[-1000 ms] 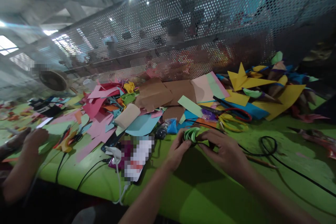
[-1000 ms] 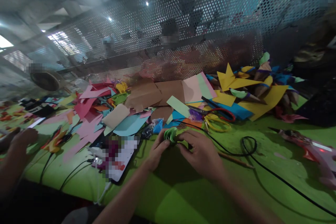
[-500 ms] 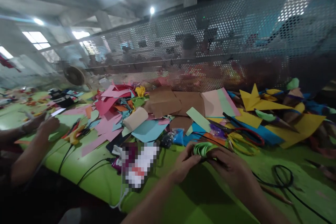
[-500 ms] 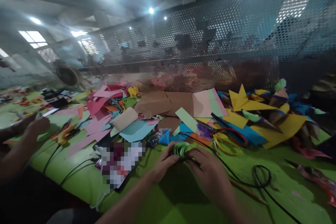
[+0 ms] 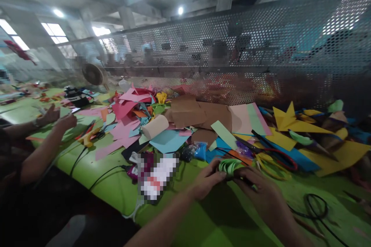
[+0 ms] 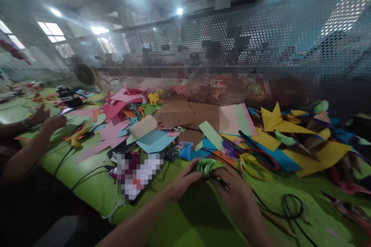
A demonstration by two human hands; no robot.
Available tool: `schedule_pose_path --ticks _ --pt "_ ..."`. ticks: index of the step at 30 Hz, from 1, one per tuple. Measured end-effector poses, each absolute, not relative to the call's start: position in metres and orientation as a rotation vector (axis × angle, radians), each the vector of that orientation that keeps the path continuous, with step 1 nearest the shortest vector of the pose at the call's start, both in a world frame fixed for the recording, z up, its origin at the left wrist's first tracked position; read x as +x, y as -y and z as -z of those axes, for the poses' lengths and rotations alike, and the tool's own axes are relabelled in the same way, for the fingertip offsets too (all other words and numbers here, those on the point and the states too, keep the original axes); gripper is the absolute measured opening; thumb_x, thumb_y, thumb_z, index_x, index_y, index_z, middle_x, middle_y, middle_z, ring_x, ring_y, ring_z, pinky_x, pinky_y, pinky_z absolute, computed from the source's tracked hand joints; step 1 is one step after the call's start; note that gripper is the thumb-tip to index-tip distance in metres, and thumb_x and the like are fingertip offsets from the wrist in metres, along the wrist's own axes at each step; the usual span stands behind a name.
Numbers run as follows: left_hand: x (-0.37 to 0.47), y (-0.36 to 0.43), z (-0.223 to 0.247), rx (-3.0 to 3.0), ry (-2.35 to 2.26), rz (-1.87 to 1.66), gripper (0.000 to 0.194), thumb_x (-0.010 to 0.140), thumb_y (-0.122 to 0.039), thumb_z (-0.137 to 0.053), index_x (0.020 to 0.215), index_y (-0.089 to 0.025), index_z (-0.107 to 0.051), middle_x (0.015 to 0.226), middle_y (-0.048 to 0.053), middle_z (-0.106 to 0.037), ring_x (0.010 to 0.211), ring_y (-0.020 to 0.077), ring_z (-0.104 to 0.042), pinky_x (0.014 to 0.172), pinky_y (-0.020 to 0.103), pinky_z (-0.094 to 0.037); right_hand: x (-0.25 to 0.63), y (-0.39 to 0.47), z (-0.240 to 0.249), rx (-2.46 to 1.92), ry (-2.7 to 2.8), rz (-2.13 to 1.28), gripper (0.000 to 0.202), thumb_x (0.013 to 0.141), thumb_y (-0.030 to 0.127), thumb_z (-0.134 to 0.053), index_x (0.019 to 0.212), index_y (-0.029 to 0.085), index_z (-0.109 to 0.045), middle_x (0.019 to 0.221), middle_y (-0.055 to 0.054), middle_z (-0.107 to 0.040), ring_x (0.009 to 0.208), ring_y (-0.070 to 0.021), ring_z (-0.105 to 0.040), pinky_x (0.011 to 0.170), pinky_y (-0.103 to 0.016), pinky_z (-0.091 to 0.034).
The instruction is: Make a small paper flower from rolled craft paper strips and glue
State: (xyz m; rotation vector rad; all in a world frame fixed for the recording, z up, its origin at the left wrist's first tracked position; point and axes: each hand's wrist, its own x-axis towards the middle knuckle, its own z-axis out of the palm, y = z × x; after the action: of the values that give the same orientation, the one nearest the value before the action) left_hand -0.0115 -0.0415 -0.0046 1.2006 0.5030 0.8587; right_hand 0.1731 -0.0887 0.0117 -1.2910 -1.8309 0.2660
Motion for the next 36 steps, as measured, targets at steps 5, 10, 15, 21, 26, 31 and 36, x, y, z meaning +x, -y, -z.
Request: schedule_pose_path --ticks 5,10,15,21,26,31,36 --pt "-0.0115 0.0416 0.0056 1.166 -0.446 -0.865 0.042 0.079 -0.041 -0.07 0.113 -0.019 -0.061 0.105 0.003 -0.058 0.101 0.021 -0.05 0.091 0.03 -0.036 0.1714 0.0893 -0.0162 -1.291 1.847 -0.238 0.017 0.09 0.032 -0.059 0.077 0.024 -0.067 0.077 -0.002 -0.07 0.067 -0.0177 -0.067 0.062 -0.024 -0.053" --pt "-0.0106 0.0399 0.0062 1.134 -0.459 -0.852 0.043 0.077 -0.043 -0.069 0.113 -0.019 -0.062 0.102 0.004 -0.057 0.096 0.02 -0.049 0.086 0.029 -0.036 0.1729 0.0906 -0.0145 -1.308 1.846 -0.277 0.015 0.09 0.031 -0.06 0.08 0.024 -0.068 0.081 -0.003 -0.07 0.07 -0.0185 -0.067 0.065 -0.026 -0.053" --pt "-0.0101 0.0403 0.0042 1.127 -0.442 -0.864 0.044 0.076 -0.044 -0.069 0.112 -0.02 -0.062 0.104 0.005 -0.058 0.098 0.0214 -0.049 0.088 0.03 -0.035 0.1736 0.0913 -0.0122 -1.319 1.839 -0.308 0.014 0.091 0.031 -0.06 0.084 0.024 -0.069 0.085 -0.004 -0.071 0.076 -0.0206 -0.069 0.066 -0.028 -0.054" --pt "-0.0112 0.0421 0.0034 1.125 -0.431 -0.853 0.044 0.079 -0.045 -0.066 0.114 -0.019 -0.062 0.103 0.005 -0.057 0.094 0.0198 -0.049 0.085 0.029 -0.035 0.1724 0.092 -0.0136 -1.312 1.842 -0.295 0.013 0.09 0.03 -0.06 0.082 0.024 -0.068 0.084 -0.004 -0.071 0.076 -0.0203 -0.068 0.066 -0.028 -0.053" --pt "-0.0121 0.0411 0.0057 1.152 -0.43 -0.834 0.044 0.08 -0.045 -0.065 0.114 -0.02 -0.062 0.098 0.003 -0.056 0.091 0.0193 -0.049 0.085 0.03 -0.036 0.1721 0.0919 -0.0153 -1.316 1.838 -0.267 0.015 0.091 0.032 -0.059 0.081 0.024 -0.068 0.082 -0.004 -0.071 0.072 -0.0194 -0.068 0.065 -0.027 -0.053" --pt "-0.0115 0.0419 0.0054 1.158 -0.449 -0.849 0.043 0.079 -0.043 -0.068 0.114 -0.02 -0.062 0.101 0.004 -0.057 0.096 0.0208 -0.049 0.089 0.031 -0.036 0.1729 0.0912 -0.0121 -1.311 1.839 -0.281 0.016 0.091 0.032 -0.059 0.081 0.024 -0.068 0.082 -0.004 -0.071 0.072 -0.02 -0.068 0.065 -0.027 -0.055" --pt "-0.0123 0.0436 0.0015 1.18 -0.433 -0.876 0.042 0.08 -0.042 -0.067 0.116 -0.02 -0.063 0.105 0.005 -0.059 0.102 0.0238 -0.05 0.091 0.033 -0.035 0.1736 0.091 -0.011 -1.285 1.831 -0.264 0.014 0.09 0.032 -0.061 0.08 0.025 -0.068 0.084 -0.003 -0.072 0.075 -0.0198 -0.07 0.066 -0.026 -0.055"
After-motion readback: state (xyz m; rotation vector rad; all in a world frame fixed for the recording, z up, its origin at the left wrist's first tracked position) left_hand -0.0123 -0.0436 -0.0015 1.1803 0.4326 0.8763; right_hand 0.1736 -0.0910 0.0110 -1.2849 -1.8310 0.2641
